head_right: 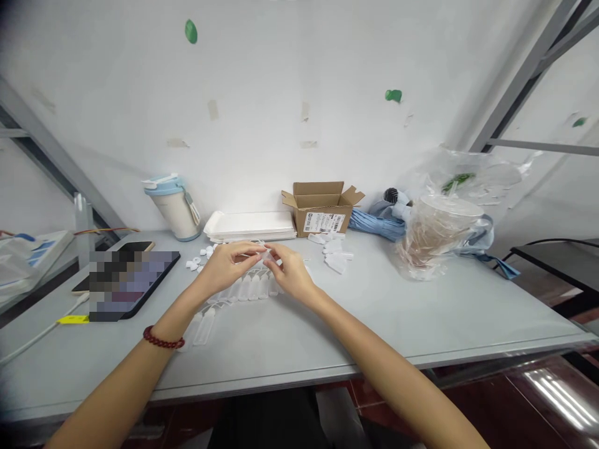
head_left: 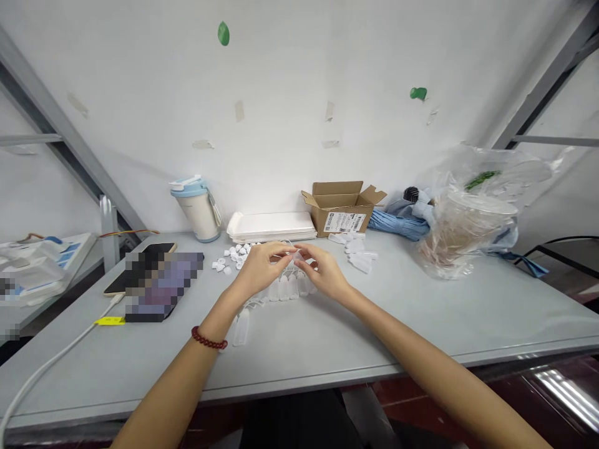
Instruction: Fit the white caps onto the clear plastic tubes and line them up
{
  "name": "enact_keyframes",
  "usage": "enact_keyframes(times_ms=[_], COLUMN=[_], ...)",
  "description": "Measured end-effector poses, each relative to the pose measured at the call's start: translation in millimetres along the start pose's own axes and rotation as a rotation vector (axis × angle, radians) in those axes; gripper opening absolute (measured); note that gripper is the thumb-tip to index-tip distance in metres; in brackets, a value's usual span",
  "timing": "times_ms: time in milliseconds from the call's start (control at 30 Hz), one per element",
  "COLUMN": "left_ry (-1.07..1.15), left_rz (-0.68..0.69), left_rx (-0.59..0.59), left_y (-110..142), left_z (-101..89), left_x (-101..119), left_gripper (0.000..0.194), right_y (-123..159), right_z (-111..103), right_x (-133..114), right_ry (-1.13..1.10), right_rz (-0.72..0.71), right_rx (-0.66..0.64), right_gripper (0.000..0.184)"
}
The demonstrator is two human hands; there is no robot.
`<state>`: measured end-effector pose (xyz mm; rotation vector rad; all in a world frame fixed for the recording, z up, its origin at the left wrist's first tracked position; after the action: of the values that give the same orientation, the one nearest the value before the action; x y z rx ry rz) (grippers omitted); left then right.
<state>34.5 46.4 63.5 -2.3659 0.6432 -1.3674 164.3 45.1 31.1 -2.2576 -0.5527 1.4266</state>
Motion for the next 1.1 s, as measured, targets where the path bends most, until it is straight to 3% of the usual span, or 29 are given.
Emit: enact_keyframes(times_ms=[200, 367, 467, 633, 733, 967, 1100], left_ry=[0.121, 0.135, 0.096, 0.023, -0.071, -0.329, -0.386], left_rz=[-0.142, -0.183, -0.126, -0.001, 0.109, 0.339, 0.4], left_rx=[-0.084, 0.007, 0.054, 0.032, 0.02, -0.004, -0.007], left_y=[-1.4, -3.7, -3.8, -0.6, 2.1, 9.4, 11.5], left_z=[2.5, -4.2, -6.2, -0.3, 3.6, 10.0, 12.1], left_x=[-11.4, -12.3, -6.5, 4.5, 10.2, 19.8, 21.3], left_gripper=[0.024, 0.021, 0.02, 0.026, 0.034, 0.034, 0.029], right_y=[-2.0, -1.6, -0.3, 1.6, 1.8, 4.5, 6.2], right_z=[1.0, 5.6, 7.3, 9.3, 8.7, 10.3, 10.6], right_x=[8.8, 9.2, 6.6, 9.7, 13.0, 14.8, 17.3], right_ry=[-0.1, -0.448, -0.611, -0.786, -0.839, -0.922, -0.922], right_rz=[0.096, 0.278, 0.364, 0.487, 0.539, 0.627, 0.648], right_rx=[-0.007, -0.083, -0.116, -0.129, -0.11, -0.102, -0.084], right_gripper=[0.029, 0.032, 0.033, 0.033, 0.03, 0.024, 0.024])
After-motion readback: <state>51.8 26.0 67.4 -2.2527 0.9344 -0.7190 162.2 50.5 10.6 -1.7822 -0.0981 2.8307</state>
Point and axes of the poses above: each hand's wrist, its own y-axis away from the middle knuckle, its own z-axis out of the palm, x = y × z, the point moved 7 cm from there along -y, towards the middle knuckle, and after that the axes turned 8 degrees about x, right-handed, at the moved point
